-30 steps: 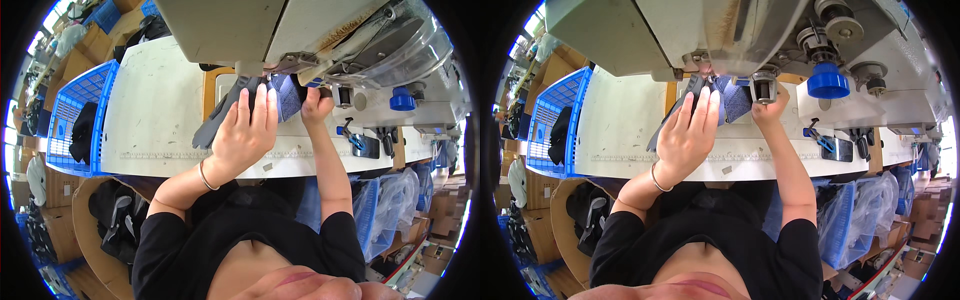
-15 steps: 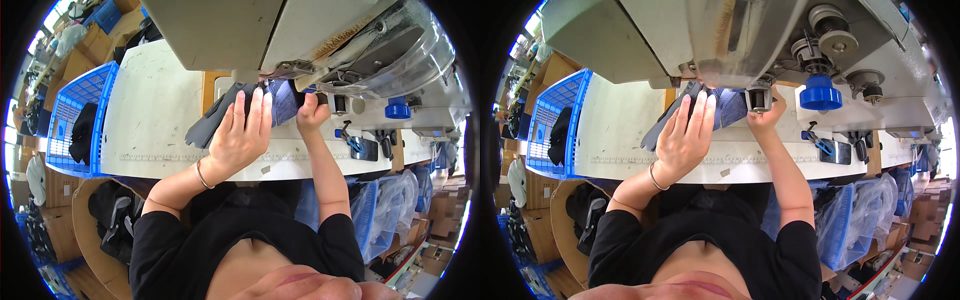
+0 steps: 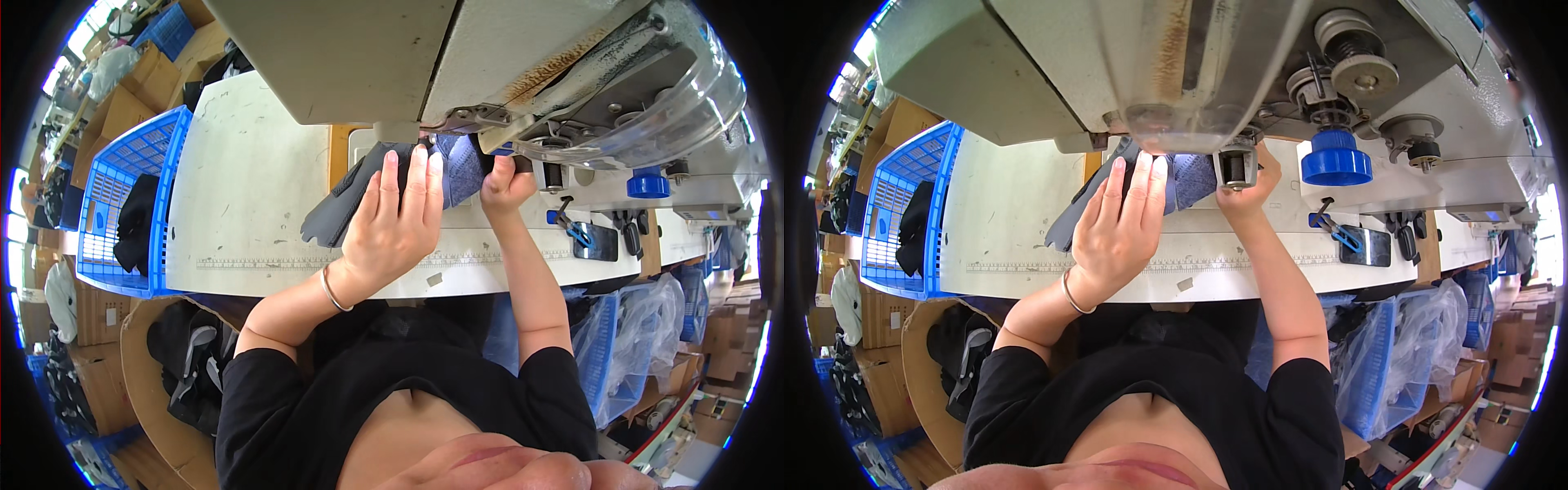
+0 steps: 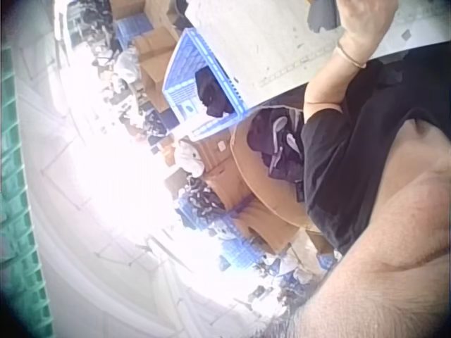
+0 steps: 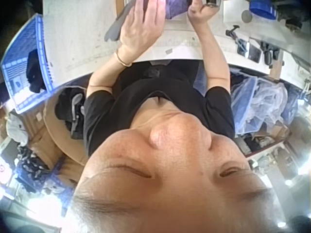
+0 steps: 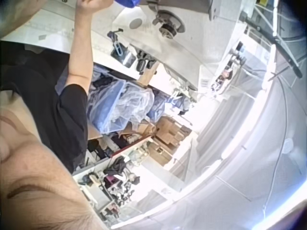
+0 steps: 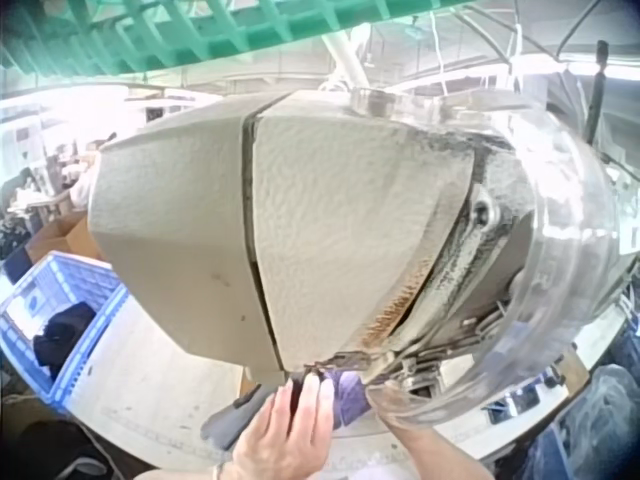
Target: The person stitches together black motorcycle boot upper components using an industrial sewing machine, then trims excess threads with thread nippers.
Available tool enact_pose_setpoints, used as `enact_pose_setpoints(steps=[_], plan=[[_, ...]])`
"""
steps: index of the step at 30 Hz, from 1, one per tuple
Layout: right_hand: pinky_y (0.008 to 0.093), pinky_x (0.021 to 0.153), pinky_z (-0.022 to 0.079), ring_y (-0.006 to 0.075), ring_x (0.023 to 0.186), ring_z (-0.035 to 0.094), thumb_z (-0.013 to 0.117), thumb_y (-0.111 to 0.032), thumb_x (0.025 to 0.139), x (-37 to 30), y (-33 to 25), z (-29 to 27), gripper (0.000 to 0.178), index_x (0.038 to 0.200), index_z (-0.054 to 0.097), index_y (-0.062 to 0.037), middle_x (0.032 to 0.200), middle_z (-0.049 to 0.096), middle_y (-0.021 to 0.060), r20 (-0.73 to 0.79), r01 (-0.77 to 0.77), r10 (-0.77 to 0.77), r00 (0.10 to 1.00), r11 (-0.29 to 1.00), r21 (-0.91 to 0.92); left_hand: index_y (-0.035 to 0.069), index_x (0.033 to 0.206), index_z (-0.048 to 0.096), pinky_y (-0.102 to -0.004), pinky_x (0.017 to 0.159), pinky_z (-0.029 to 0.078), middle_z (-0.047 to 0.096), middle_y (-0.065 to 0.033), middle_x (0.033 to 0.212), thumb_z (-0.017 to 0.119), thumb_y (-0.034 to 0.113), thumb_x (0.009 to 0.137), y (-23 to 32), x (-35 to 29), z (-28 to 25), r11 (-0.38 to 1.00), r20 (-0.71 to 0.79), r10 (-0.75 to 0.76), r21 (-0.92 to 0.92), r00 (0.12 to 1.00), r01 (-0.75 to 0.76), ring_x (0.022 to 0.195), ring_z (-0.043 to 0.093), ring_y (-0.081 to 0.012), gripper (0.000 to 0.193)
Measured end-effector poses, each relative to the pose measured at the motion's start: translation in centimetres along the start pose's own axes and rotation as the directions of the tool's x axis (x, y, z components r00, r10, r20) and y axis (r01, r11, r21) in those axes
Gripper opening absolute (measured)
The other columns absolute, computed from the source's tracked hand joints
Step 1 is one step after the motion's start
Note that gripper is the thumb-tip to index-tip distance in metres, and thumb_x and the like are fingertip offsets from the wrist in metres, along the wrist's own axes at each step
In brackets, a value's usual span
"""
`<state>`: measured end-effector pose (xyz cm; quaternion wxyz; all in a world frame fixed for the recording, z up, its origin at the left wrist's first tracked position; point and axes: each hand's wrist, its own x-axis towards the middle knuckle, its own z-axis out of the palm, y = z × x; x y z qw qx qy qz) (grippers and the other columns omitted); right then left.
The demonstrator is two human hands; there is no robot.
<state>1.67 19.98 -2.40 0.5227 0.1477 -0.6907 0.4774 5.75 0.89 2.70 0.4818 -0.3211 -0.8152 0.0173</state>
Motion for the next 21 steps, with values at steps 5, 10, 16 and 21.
enact_pose_setpoints(steps=[5,10,16,21], plan=[[0.0287,0.073,0.048,0.0166,0.076,0.062,0.055,-0.014,0.091,-0.1,0.1,-1.1,0.023,0.092,0.065,0.0066,0.086,0.069,0.0116,0.081,0.139,-0.131,0.988,0.985,-0.097,0.002,0.105,0.067,-0.0319,0.078,0.053,0.067,-0.0108,0.106,0.055,0.013,0.087,-0.4,-0.2,0.3,1.0,-0.031,0.019,0.005,0.999,-0.019,0.094,0.066,-0.0285,0.025],[0.0348,0.058,0.045,0.029,0.061,0.058,0.066,-0.033,0.079,0.6,1.2,-2.3,0.034,0.078,0.064,0.0011,0.071,0.062,0.0123,0.237,0.15,-0.105,0.966,0.972,-0.18,0.002,0.105,0.067,-0.0315,0.078,0.052,0.067,-0.01,0.106,0.055,0.013,0.087,-0.4,-0.2,0.4,1.0,-0.032,0.026,0.001,0.999,-0.026,0.094,0.066,-0.0281,0.024],[0.0337,0.055,0.044,0.0285,0.06,0.058,0.068,-0.023,0.077,0.6,0.3,-1.6,0.024,0.078,0.062,0.0004,0.072,0.062,0.0125,0.172,0.228,-0.196,0.965,0.955,-0.19,0.004,0.104,0.068,-0.0308,0.079,0.052,0.067,-0.0091,0.106,0.059,0.013,0.086,-1.1,-0.4,1.2,0.999,-0.085,0.003,-0.038,0.996,-0.006,0.094,0.066,-0.0272,0.022],[0.0339,0.055,0.046,0.0299,0.063,0.06,0.074,-0.01,0.072,0.5,-0.9,-1.4,0.024,0.085,0.059,0.0036,0.074,0.063,0.0125,0.178,0.314,-0.275,0.945,0.917,-0.248,0.007,0.101,0.07,-0.0321,0.08,0.053,0.066,-0.0069,0.106,0.063,0.014,0.084,-1.8,-0.6,1.5,0.982,-0.125,-0.026,-0.19,0.992,0.002,0.095,0.065,-0.0259,0.02]])
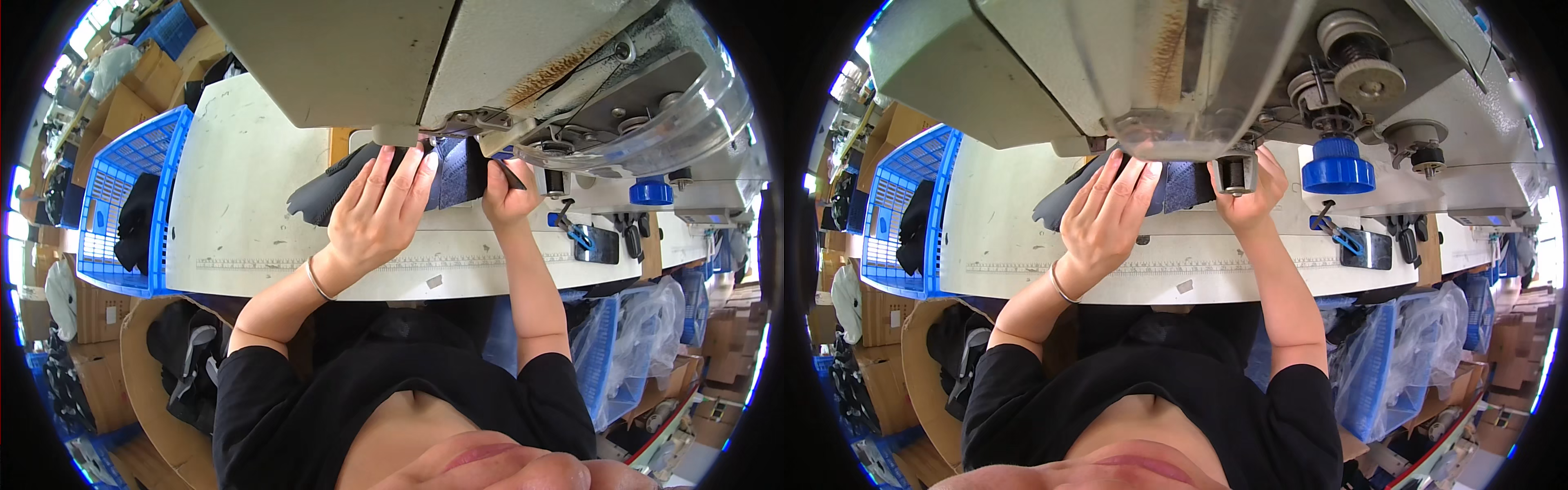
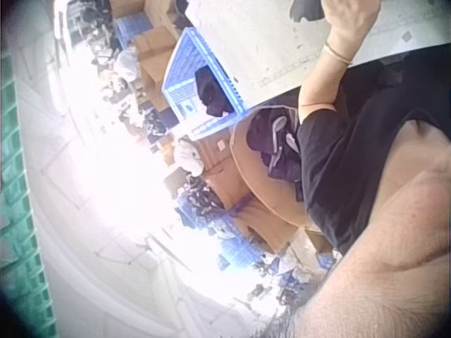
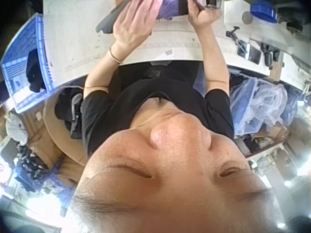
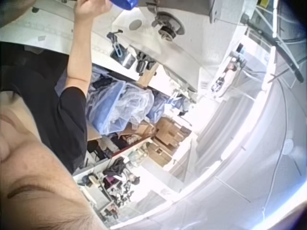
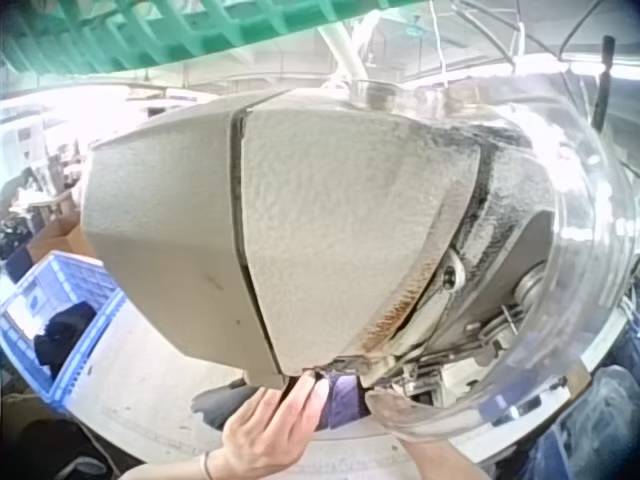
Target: The person stitches together black motorcycle boot upper components using an industrial sewing machine, then trims excess threads with thread nippers.
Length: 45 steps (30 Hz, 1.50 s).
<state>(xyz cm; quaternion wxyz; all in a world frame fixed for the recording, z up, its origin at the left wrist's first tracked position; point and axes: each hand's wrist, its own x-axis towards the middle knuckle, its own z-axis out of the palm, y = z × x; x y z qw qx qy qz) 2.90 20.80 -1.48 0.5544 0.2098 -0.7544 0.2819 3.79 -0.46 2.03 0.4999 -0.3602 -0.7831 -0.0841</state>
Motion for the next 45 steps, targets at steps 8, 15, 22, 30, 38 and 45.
enact_pose_setpoints(steps=[8,15,22,30,38,45], plan=[[0.0377,0.066,0.051,0.0311,0.062,0.059,0.075,-0.009,0.072,-0.2,-0.2,0.0,0.022,0.084,0.061,0.0031,0.075,0.063,0.0118,-0.008,-0.033,0.033,0.999,0.998,-0.049,0.008,0.098,0.071,-0.0314,0.079,0.054,0.068,-0.0065,0.101,0.064,0.009,0.079,-0.3,0.4,0.1,0.997,-0.042,-0.018,-0.074,0.999,0.015,0.093,0.067,-0.0252,0.02],[0.0384,0.065,0.051,0.0315,0.062,0.059,0.076,-0.014,0.074,0.3,-0.9,-0.2,0.023,0.083,0.061,0.0014,0.075,0.064,0.0109,-0.01,-0.027,0.025,1.0,0.992,-0.123,0.007,0.092,0.072,-0.0311,0.078,0.056,0.071,-0.0068,0.094,0.065,0.006,0.074,-0.8,0.7,0.0,0.989,-0.046,-0.043,-0.144,0.998,0.036,0.092,0.069,-0.0245,0.019],[0.0388,0.066,0.052,0.0321,0.064,0.061,0.077,-0.018,0.075,-0.3,-0.6,0.0,0.025,0.084,0.062,0.0003,0.076,0.064,0.0109,-0.009,-0.025,0.024,1.0,0.992,-0.127,0.008,0.098,0.069,-0.0315,0.077,0.055,0.068,-0.0053,0.098,0.064,0.013,0.079,-1.3,0.3,0.6,0.989,-0.078,-0.002,-0.146,0.997,-0.009,0.089,0.067,-0.0251,0.02],[0.041,0.074,0.053,0.0337,0.07,0.062,0.077,-0.021,0.075,-1.2,-0.1,0.1,0.031,0.089,0.062,0.0018,0.08,0.064,0.0116,-0.002,-0.031,0.032,0.999,0.98,-0.196,0.007,0.095,0.069,-0.0309,0.076,0.055,0.067,-0.005,0.094,0.065,0.013,0.079,-1.4,0.3,0.8,0.988,-0.093,-0.012,-0.154,0.996,-0.002,0.086,0.067,-0.0237,0.017],[0.0405,0.074,0.053,0.0332,0.071,0.063,0.077,-0.023,0.076,-0.3,-1.0,0.1,0.03,0.089,0.062,0.0004,0.081,0.065,0.0108,-0.004,-0.003,0.002,1.0,0.978,-0.206,0.008,0.092,0.069,-0.0306,0.075,0.055,0.068,-0.0045,0.091,0.066,0.012,0.078,-1.6,0.3,1.3,0.981,-0.115,-0.037,-0.191,0.993,0.014,0.086,0.067,-0.0231,0.015],[0.0384,0.07,0.053,0.0321,0.07,0.064,0.074,-0.022,0.08,1.0,-2.6,-0.2,0.026,0.09,0.063,-0.0008,0.082,0.067,0.0101,0.014,-0.004,0.008,1.0,0.967,-0.254,0.009,0.091,0.07,-0.0306,0.074,0.055,0.069,-0.0037,0.089,0.065,0.01,0.077,-2.1,0.1,1.8,0.974,-0.15,-0.047,-0.226,0.988,0.012,0.087,0.068,-0.0232,0.015]])
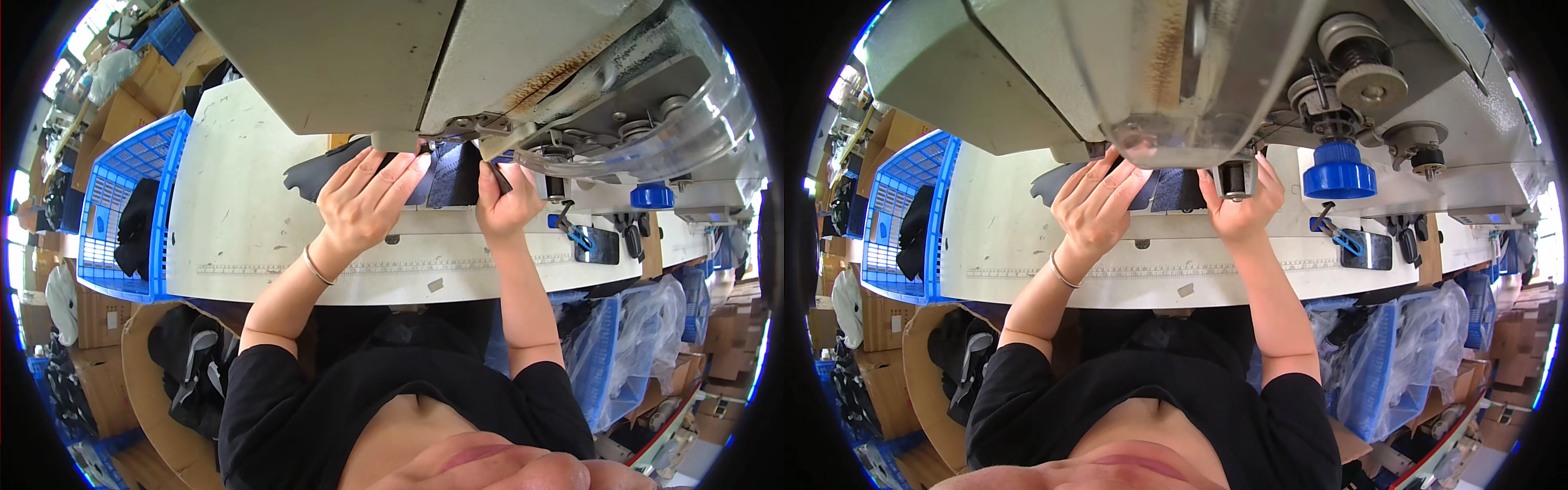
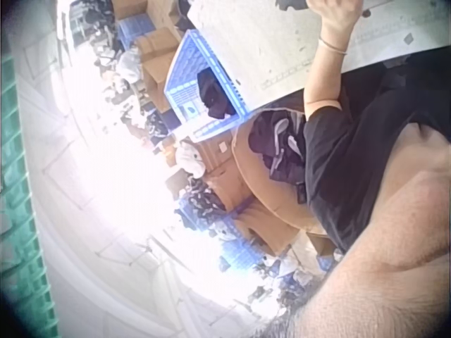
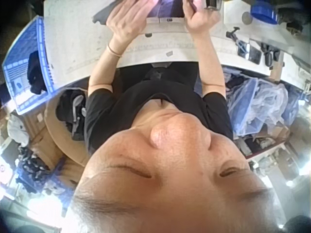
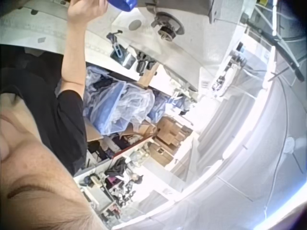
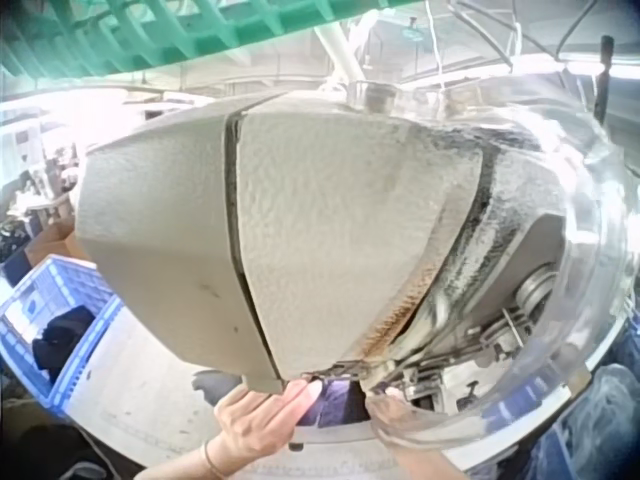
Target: The person stitches together black motorcycle boot upper components using an industrial sewing machine, then trims excess threads with thread nippers.
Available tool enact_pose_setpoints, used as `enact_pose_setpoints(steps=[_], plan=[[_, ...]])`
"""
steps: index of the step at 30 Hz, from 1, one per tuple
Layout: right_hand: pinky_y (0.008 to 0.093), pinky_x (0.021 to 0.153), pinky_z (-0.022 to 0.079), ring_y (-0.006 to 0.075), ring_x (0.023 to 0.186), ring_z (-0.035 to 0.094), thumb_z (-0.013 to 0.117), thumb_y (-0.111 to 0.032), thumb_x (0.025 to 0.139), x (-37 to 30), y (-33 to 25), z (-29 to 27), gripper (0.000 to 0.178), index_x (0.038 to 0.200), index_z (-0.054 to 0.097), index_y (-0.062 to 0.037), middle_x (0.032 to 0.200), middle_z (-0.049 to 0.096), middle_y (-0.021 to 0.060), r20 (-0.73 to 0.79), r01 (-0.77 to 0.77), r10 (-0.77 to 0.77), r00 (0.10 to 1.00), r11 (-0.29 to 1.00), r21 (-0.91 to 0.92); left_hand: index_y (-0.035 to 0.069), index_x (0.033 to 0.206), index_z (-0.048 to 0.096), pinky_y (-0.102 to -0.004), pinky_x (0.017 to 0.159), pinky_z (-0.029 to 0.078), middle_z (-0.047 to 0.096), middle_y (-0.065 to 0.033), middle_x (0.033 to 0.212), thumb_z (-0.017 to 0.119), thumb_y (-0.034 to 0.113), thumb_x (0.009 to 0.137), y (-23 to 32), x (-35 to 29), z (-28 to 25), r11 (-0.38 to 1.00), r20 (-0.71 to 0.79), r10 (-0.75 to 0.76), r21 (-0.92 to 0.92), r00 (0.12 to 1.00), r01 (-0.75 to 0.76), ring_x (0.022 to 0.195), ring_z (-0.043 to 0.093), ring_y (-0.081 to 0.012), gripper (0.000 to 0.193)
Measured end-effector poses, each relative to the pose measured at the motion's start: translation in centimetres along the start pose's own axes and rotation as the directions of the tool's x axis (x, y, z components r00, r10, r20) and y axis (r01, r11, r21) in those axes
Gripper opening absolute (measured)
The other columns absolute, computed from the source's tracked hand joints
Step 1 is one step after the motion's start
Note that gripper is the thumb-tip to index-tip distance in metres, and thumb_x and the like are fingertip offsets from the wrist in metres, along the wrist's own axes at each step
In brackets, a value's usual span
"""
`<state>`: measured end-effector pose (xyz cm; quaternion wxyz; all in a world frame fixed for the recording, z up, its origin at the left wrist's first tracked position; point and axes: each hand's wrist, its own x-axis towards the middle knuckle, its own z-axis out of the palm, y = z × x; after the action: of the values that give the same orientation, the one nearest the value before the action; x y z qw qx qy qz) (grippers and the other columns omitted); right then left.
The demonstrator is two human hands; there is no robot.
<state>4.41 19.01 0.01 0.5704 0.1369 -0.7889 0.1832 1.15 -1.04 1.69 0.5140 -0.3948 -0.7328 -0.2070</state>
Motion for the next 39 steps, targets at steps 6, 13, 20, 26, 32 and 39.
enact_pose_setpoints(steps=[6,13,20,26,32,39], plan=[[0.0365,0.064,0.052,0.0311,0.069,0.064,0.074,-0.018,0.079,0.5,-0.1,0.2,0.023,0.089,0.063,-0.0011,0.08,0.067,0.0092,-0.009,0.002,-0.002,1.0,0.999,0.05,0.009,0.089,0.069,-0.0306,0.075,0.055,0.069,-0.0035,0.088,0.064,0.008,0.076,0.0,0.1,0.1,1.0,0.001,-0.021,-0.017,1.0,0.021,0.088,0.069,-0.0229,0.014],[0.0355,0.063,0.052,0.0289,0.068,0.064,0.074,-0.017,0.078,0.7,-0.3,0.3,0.02,0.086,0.064,-0.0013,0.079,0.068,0.0083,-0.017,-0.003,0.003,1.0,1.0,0.026,0.009,0.088,0.069,-0.0299,0.074,0.055,0.069,-0.0033,0.084,0.064,0.007,0.076,0.0,0.5,0.1,0.999,0.001,-0.027,-0.019,1.0,0.027,0.085,0.069,-0.0214,0.013],[0.037,0.065,0.053,0.0293,0.068,0.064,0.074,-0.017,0.079,0.9,-0.7,0.6,0.019,0.084,0.064,-0.0018,0.077,0.067,0.008,-0.04,-0.038,0.038,0.998,0.999,0.007,0.009,0.085,0.068,-0.0277,0.071,0.054,0.067,-0.0014,0.078,0.066,0.004,0.074,-0.4,1.2,0.0,0.996,-0.002,-0.052,-0.068,0.999,0.052,0.078,0.068,-0.018,0.011],[0.0417,0.073,0.054,0.0316,0.068,0.064,0.074,-0.019,0.079,0.8,-1.1,0.6,0.021,0.083,0.063,-0.0018,0.076,0.066,0.0089,-0.022,-0.098,0.097,0.995,0.995,-0.01,0.01,0.084,0.068,-0.0281,0.068,0.053,0.068,-0.0006,0.076,0.066,0.002,0.07,-1.2,1.1,-0.1,0.991,0.029,-0.064,-0.115,0.998,0.066,0.072,0.067,-0.0166,0.017],[0.0437,0.076,0.054,0.0326,0.068,0.063,0.074,-0.018,0.079,1.4,-1.9,0.2,0.021,0.082,0.062,-0.001,0.074,0.065,0.01,-0.001,-0.115,0.115,0.993,0.993,-0.017,0.01,0.089,0.069,-0.0286,0.071,0.052,0.069,0.0,0.079,0.065,-0.001,0.068,-2.0,0.9,-0.3,0.972,0.16,-0.104,-0.193,0.982,0.135,0.071,0.065,-0.0178,0.024],[0.0451,0.077,0.054,0.032,0.068,0.063,0.073,-0.017,0.079,1.6,-1.8,0.3,0.019,0.083,0.063,-0.0011,0.074,0.064,0.0107,-0.001,-0.112,0.112,0.994,0.993,0.03,0.001,0.111,0.063,-0.0301,0.08,0.05,0.068,-0.0098,0.102,0.057,0.002,0.081,-5.0,3.3,-3.6,0.187,0.839,-0.291,-0.422,0.46,0.887,0.087,0.064,-0.0179,0.031]])
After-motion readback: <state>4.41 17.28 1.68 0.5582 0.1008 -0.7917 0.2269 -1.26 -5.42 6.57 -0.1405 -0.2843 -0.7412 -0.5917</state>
